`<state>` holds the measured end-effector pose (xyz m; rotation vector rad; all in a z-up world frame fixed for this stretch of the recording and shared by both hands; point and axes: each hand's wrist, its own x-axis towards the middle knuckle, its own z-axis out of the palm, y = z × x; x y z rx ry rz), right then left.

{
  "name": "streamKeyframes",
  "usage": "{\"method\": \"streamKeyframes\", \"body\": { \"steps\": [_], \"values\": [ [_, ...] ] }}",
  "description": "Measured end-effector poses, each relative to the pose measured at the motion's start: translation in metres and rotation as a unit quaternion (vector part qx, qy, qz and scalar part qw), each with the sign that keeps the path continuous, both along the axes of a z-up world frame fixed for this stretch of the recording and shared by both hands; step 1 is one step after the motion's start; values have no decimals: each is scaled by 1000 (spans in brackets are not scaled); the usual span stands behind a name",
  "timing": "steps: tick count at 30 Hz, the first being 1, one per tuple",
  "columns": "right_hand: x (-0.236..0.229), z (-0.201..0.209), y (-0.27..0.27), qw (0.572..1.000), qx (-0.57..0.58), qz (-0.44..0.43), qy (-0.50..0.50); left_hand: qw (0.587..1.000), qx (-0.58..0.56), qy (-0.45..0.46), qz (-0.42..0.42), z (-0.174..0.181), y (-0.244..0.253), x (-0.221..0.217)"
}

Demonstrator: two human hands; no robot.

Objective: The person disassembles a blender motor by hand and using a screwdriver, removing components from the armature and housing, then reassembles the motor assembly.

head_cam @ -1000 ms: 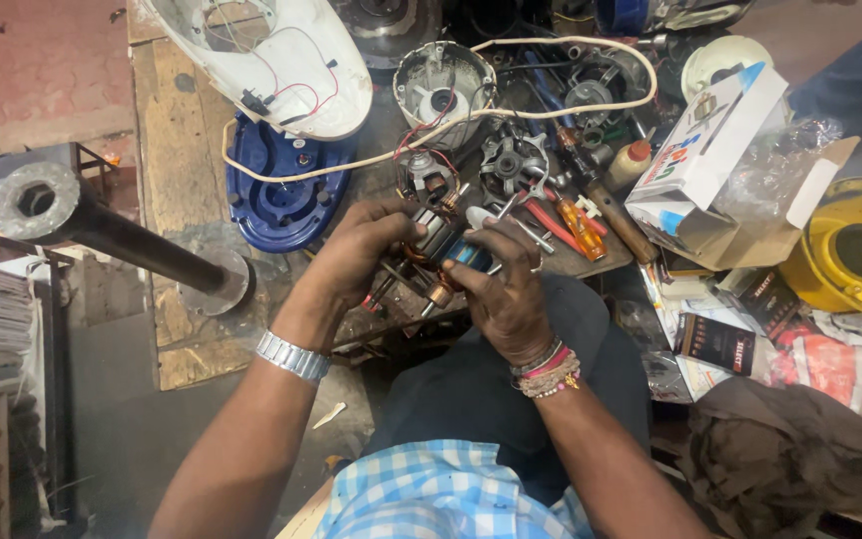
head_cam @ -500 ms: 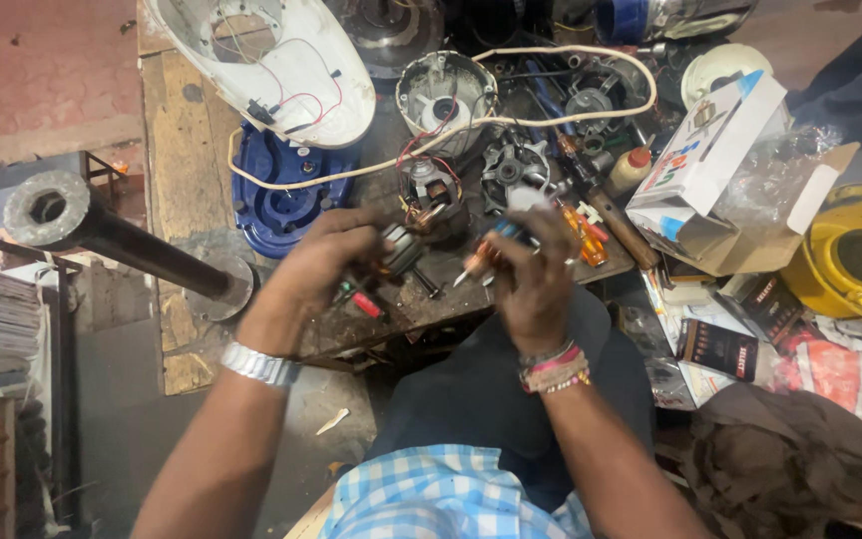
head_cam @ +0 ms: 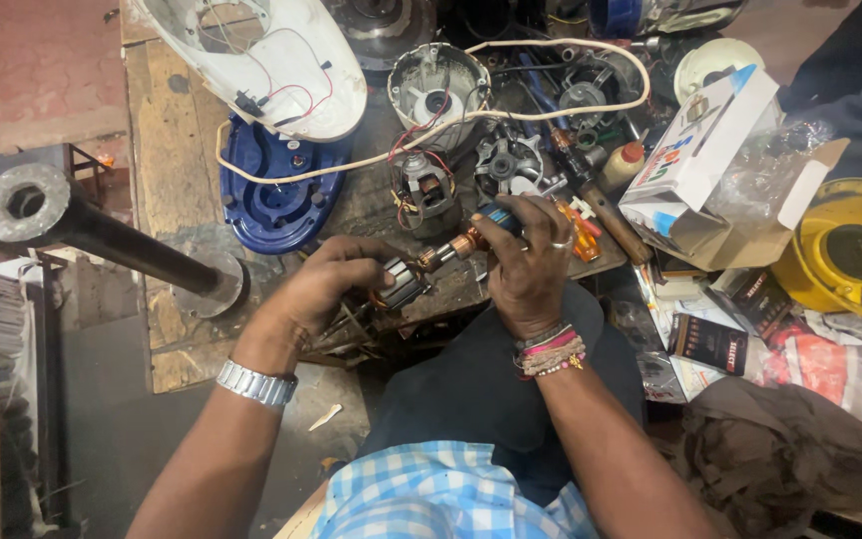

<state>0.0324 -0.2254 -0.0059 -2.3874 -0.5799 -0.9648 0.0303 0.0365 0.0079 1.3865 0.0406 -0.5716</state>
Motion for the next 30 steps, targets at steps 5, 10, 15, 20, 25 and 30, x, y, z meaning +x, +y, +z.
{"method": "streamKeyframes", "body": {
  "steps": [5,10,15,20,25,30],
  "values": [
    [-1,-1,0,1000,3,6,0,1000,-12,-4,-2,3,-1,-1],
    [-1,-2,1,1000,5,4,1,999,-41,13,-5,11,-5,-4],
    [0,-2,1,1000,8,6,-1,999,-49,5,22,13,-1,-11],
    [1,-3,-2,981,183,8,67,969,-183,-69,148,-2,18,-3],
    [10,-17,-7,670,664,200,265,919,-295,-36,261,-14,6,-1],
    [13,-33,-16,533,739,225,346,888,-359,-5,287,-32,-22,-6]
  ]
}}
